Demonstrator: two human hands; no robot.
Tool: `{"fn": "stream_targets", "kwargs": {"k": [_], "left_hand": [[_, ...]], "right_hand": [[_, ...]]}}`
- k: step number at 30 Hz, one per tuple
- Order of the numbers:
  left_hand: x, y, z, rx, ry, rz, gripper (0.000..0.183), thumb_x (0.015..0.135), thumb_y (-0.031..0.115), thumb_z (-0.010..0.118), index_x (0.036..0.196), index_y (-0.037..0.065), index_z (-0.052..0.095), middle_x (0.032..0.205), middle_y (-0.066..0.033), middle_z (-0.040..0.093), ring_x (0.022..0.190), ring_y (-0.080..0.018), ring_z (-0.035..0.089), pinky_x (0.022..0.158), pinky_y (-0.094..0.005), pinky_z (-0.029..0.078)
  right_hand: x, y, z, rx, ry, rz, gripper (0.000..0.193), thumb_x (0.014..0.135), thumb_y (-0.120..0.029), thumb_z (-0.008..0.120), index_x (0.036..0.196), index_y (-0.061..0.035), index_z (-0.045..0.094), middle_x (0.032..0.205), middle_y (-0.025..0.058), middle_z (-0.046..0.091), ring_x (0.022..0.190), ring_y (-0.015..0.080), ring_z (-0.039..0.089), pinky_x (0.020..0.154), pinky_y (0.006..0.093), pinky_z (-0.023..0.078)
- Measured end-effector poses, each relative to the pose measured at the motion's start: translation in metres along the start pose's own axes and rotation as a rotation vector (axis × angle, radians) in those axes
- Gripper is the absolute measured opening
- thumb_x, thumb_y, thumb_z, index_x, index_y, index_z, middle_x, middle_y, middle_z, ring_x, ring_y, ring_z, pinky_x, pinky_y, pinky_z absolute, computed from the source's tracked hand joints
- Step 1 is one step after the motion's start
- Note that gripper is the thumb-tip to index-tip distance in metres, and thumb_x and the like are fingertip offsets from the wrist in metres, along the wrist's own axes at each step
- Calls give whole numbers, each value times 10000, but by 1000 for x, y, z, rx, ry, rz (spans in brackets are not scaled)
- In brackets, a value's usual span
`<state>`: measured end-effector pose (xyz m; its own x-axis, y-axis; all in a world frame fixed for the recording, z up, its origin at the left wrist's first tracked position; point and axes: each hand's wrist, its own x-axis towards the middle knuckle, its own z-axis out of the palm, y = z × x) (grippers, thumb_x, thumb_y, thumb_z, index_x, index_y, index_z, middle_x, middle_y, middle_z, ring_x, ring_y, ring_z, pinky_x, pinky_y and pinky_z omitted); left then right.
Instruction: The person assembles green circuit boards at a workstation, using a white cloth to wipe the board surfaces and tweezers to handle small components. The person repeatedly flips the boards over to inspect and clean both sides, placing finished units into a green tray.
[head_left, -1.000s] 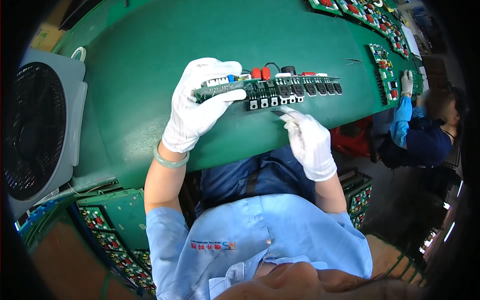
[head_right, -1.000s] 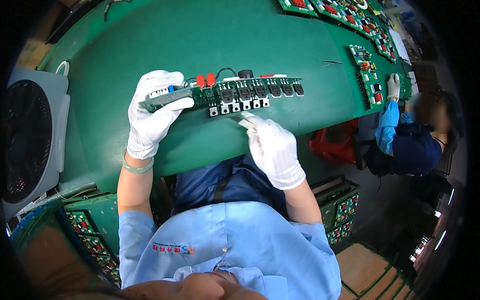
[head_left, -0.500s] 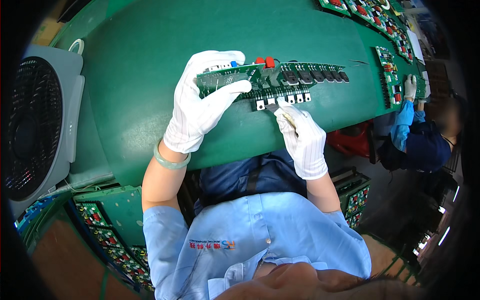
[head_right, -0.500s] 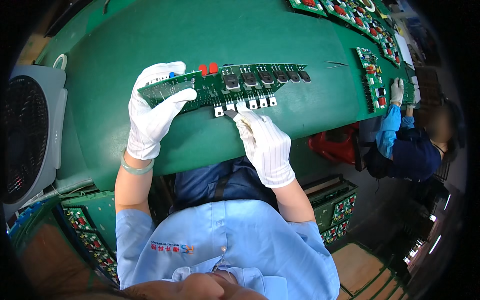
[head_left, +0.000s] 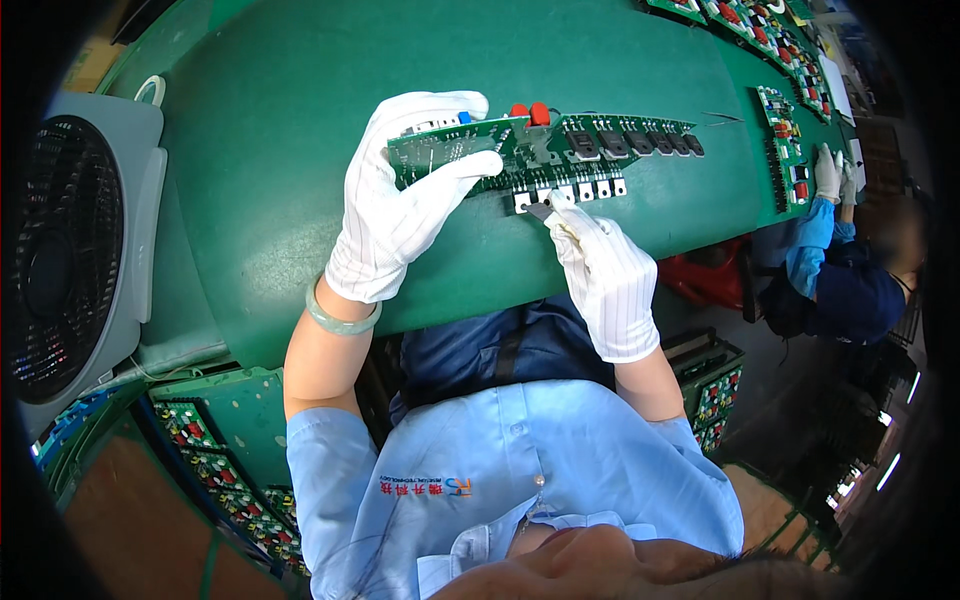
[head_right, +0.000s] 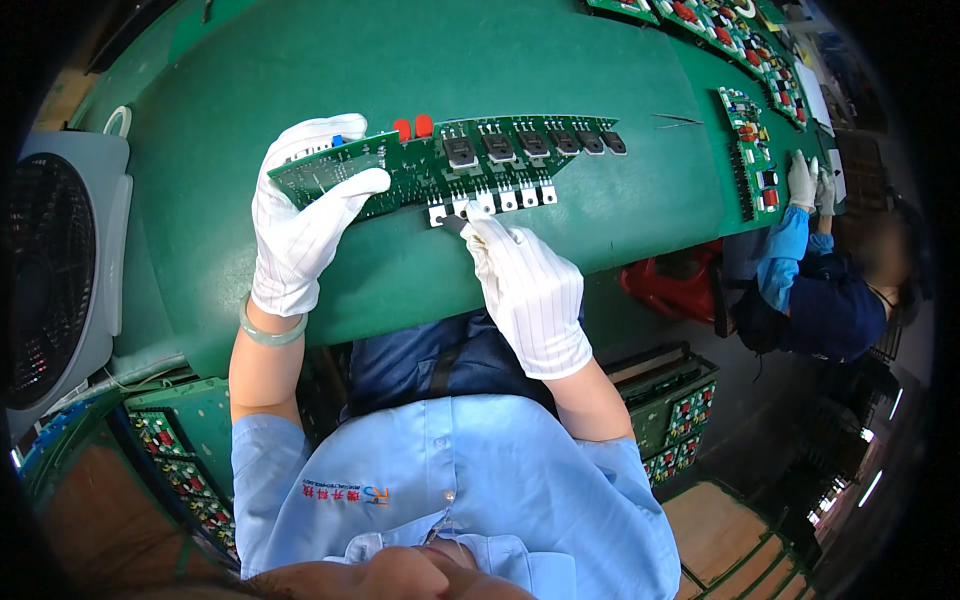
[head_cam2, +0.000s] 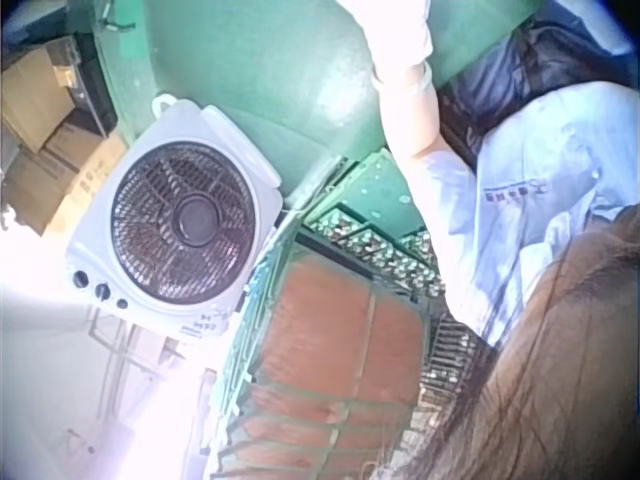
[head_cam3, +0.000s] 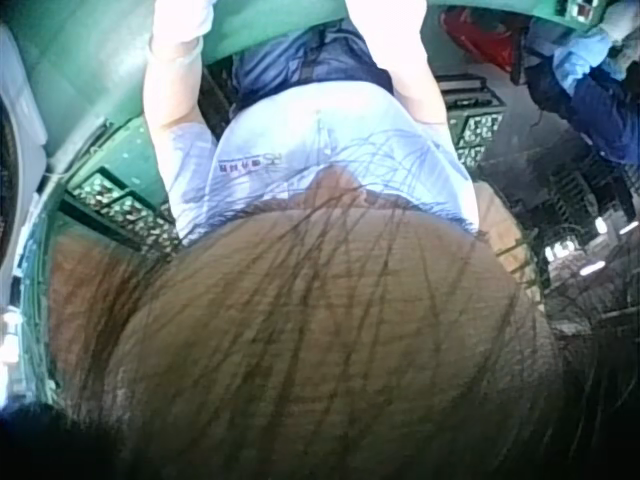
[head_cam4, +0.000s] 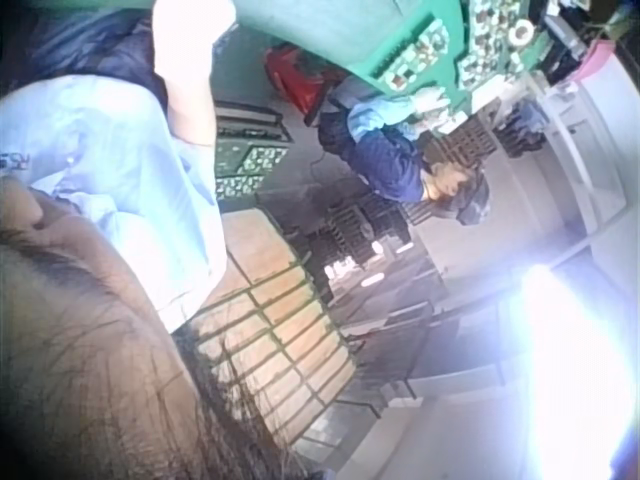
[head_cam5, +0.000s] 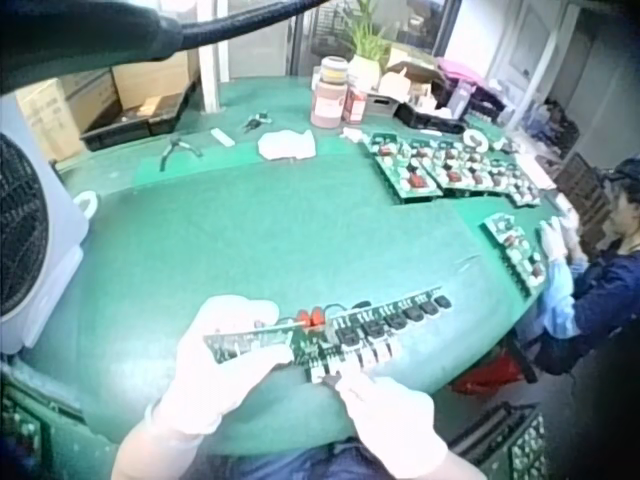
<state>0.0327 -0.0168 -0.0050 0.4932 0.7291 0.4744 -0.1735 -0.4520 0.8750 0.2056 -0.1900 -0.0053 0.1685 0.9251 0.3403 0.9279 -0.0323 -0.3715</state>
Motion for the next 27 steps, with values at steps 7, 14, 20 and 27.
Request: {"fn": "stream_targets", "kwargs": {"k": [7,14,20,27], "left_hand": [[0,3,1,-23,9,1,371,776,-2,805,1111,0,644,1166,-145,649,1046,-222,648,913,-326,527],[1,1,1,-26,6,14,387,779,-3,808,1125,-8,633,1176,-145,647,1039,-206,653,904,-317,538],[-1,1,2,-69,22,-44,391,783,0,808,1132,-11,630,1179,-140,646,1033,-199,657,907,-311,537],[-1,3,3,-111,35,-104,393,782,7,813,1133,-6,639,1185,-129,648,1034,-181,652,911,-301,534]], "right_hand": [[2,3,-4,-2,13,-12,379,804,-23,739,1179,-39,687,938,102,712,762,256,677,673,330,545],[-3,6,3,-31,27,-56,404,793,-47,721,1193,-103,702,885,89,681,730,247,654,643,341,531],[-3,8,4,21,57,-63,423,762,26,734,1176,-54,706,985,97,730,826,259,690,723,331,552],[-6,10,9,21,68,-53,422,760,-23,732,1177,-84,706,956,108,702,798,265,676,688,353,549]]}}
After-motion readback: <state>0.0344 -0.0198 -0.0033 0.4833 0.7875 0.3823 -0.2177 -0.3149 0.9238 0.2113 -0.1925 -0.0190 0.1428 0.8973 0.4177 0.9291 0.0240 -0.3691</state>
